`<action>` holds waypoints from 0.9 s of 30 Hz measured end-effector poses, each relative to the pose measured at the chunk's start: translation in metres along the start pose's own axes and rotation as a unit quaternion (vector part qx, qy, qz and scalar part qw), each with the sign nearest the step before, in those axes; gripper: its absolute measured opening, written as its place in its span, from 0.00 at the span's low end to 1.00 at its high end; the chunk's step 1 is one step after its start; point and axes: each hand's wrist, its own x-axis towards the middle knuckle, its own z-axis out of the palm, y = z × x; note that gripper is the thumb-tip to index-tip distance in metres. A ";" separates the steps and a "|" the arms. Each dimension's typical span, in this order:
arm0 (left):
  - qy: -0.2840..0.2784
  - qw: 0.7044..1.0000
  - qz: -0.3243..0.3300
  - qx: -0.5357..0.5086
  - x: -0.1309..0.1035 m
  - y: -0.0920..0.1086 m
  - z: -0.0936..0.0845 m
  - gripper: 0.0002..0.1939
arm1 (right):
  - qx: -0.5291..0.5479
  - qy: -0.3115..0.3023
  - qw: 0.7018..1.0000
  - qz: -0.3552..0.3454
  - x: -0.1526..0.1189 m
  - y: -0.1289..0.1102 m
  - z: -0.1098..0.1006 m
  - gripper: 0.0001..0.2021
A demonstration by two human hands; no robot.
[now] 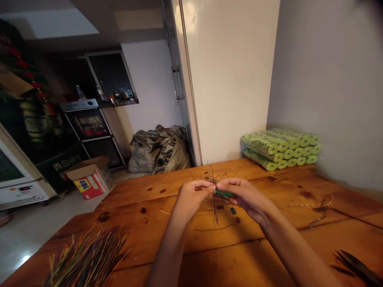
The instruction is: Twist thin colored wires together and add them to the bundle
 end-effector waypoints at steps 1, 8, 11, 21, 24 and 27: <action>0.000 1.000 -0.003 0.001 0.001 -0.001 -0.001 0.04 | 0.013 -0.013 1.000 0.000 0.001 0.003 0.001 0.10; 0.010 1.000 0.004 0.011 0.002 -0.006 0.001 0.04 | 0.087 0.023 0.996 0.001 0.006 0.016 0.008 0.10; 0.015 0.999 0.020 0.042 0.005 -0.012 0.004 0.03 | 0.096 0.053 0.994 0.011 0.006 0.020 0.012 0.10; 0.419 0.860 0.288 -0.033 -0.029 0.039 -0.031 0.06 | -0.099 0.094 0.990 0.020 0.017 0.051 0.010 0.18; 0.471 0.801 0.361 -0.073 -0.053 0.065 -0.041 0.03 | -0.296 0.038 0.954 -0.013 0.028 0.077 0.026 0.15; 0.475 0.769 0.408 -0.131 -0.068 0.076 -0.049 0.04 | -0.548 -0.024 0.836 -0.030 0.047 0.104 0.053 0.14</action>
